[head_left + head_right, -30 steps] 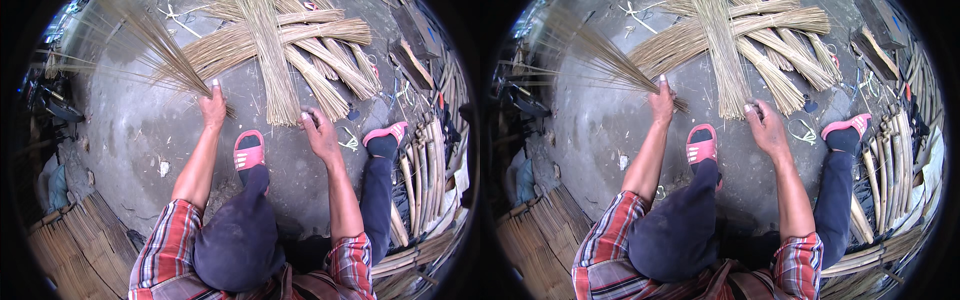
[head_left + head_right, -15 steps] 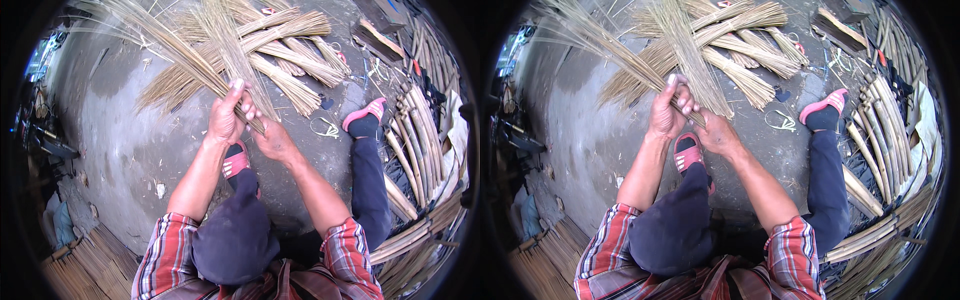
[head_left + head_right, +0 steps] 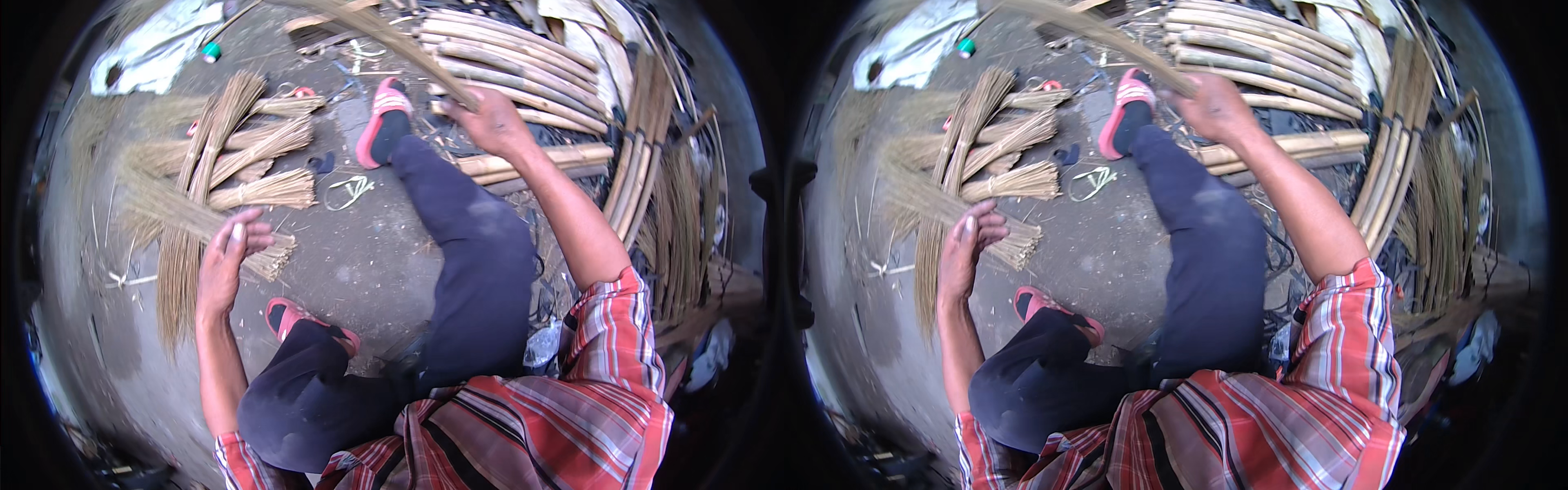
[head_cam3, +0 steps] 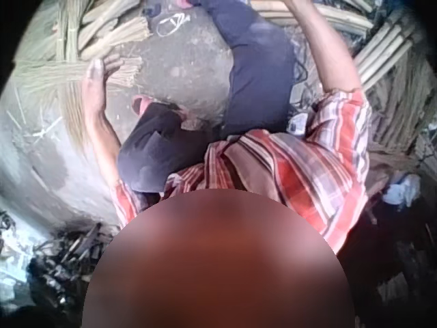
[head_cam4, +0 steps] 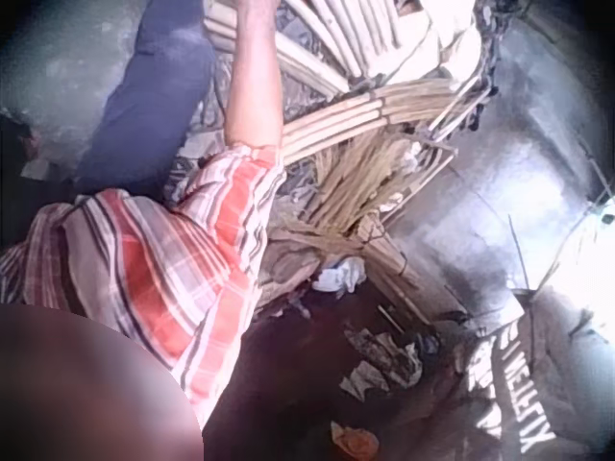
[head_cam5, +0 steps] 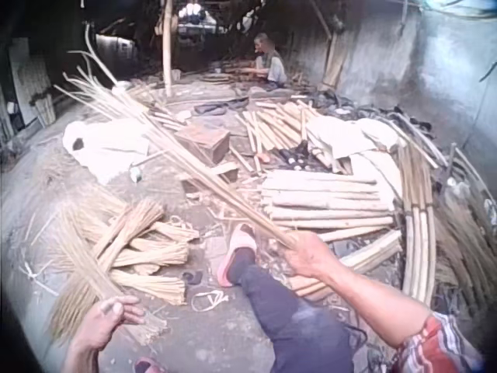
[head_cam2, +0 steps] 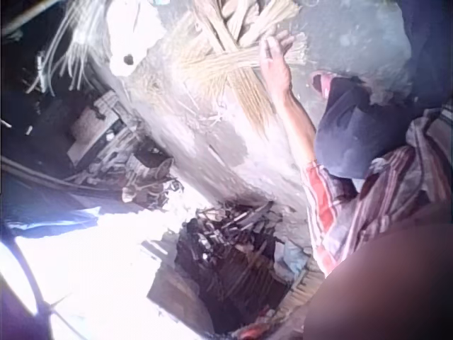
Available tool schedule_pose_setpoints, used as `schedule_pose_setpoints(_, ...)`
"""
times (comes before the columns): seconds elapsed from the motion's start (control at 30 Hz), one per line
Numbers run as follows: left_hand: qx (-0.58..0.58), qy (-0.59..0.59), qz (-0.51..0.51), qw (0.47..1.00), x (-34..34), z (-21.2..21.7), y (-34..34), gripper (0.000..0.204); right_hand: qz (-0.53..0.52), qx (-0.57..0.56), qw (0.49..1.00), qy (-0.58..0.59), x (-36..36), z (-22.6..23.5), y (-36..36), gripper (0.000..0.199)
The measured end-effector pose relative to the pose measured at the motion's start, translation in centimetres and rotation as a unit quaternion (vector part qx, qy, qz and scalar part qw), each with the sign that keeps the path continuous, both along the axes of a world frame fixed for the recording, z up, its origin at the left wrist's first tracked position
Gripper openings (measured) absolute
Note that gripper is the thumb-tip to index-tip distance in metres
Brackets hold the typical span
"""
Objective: The person gathers bundles of straw and attaches them to wooden sticks. They wrap a plastic strip tightly around the junction to secure the straw to the stick, then place the finished broom aside and repeat the process.
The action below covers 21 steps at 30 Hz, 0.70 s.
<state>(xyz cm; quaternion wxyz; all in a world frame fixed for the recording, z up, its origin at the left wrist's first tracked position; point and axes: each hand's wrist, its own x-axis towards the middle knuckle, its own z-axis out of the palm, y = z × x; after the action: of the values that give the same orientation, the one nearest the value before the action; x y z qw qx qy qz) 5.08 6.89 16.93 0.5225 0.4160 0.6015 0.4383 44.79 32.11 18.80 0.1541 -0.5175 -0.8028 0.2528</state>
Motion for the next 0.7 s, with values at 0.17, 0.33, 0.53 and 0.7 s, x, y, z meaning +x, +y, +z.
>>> schedule_pose_setpoints(0.17, -0.087, 0.072, -0.012, 0.994, -0.2, 0.1, -0.6, 0.048, -0.299, -0.07, 0.951, 0.019, 12.9, -10.3, -3.4, 0.045)
schedule_pose_setpoints(0.33, -0.12, 0.113, -0.024, 0.986, -0.1, 1.0, -1.3, 0.045, -0.448, -0.146, 0.876, 0.105, 15.1, -22.0, -10.1, 0.055)
schedule_pose_setpoints(0.53, -0.147, 0.143, -0.035, 0.978, 0.7, 1.9, -0.5, 0.046, -0.587, -0.185, 0.775, 0.148, 10.4, -29.3, -10.3, 0.066)
schedule_pose_setpoints(0.7, -0.152, 0.15, -0.063, 0.975, 1.6, 2.3, 0.2, 0.047, -0.605, -0.211, 0.731, 0.234, 9.3, -29.6, -8.4, 0.065)
